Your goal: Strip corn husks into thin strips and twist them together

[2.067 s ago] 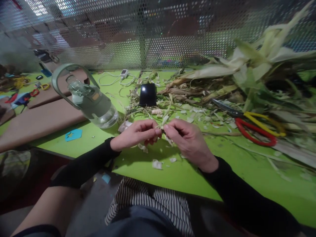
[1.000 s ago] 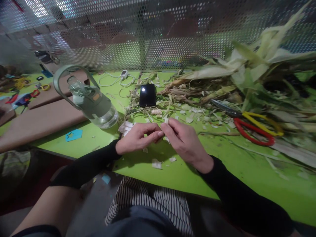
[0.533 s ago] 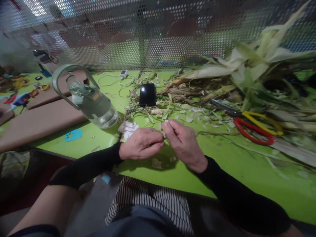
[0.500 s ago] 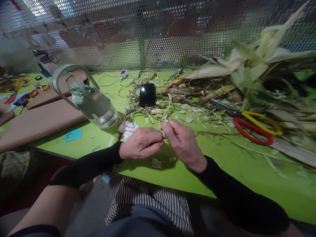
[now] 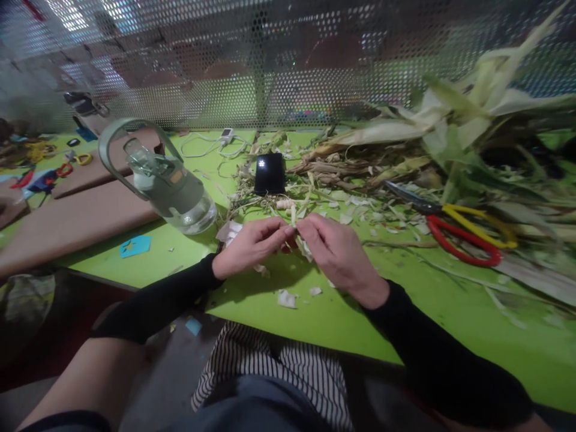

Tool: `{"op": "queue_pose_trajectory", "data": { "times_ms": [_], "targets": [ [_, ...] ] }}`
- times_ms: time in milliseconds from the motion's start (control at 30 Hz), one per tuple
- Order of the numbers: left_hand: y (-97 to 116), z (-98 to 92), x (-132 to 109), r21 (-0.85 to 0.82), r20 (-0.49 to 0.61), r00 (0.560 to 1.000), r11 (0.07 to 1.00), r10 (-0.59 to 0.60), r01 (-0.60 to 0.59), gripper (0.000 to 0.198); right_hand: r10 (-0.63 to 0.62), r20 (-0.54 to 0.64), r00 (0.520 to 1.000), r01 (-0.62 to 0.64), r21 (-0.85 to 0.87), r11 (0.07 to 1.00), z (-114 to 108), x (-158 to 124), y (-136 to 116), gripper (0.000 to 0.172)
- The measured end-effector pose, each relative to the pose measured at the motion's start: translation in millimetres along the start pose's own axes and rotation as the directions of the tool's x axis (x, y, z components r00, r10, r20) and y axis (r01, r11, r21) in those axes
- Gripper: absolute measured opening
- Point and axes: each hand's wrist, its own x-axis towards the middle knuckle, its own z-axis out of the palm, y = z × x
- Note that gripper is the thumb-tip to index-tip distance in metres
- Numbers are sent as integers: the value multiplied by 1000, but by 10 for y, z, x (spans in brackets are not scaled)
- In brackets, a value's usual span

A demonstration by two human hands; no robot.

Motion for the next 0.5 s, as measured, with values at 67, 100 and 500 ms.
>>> {"op": "queue_pose_trajectory", "data": {
  "times_ms": [67,100,500],
  "targets": [
    [6,-19,5,62,-41,999,998,-4,7,38,-17,29,999,17,4,1000,-13,13,6,45],
    [5,-25,7,106,-60,998,994,-5,11,37,-20,35,999,19,11,1000,-16,15,8,42],
    [-34,-19,17,-123,-1,996,988,-91,90,19,18,34,999,-22,103,994,-41,17,21,38]
  ]
}}
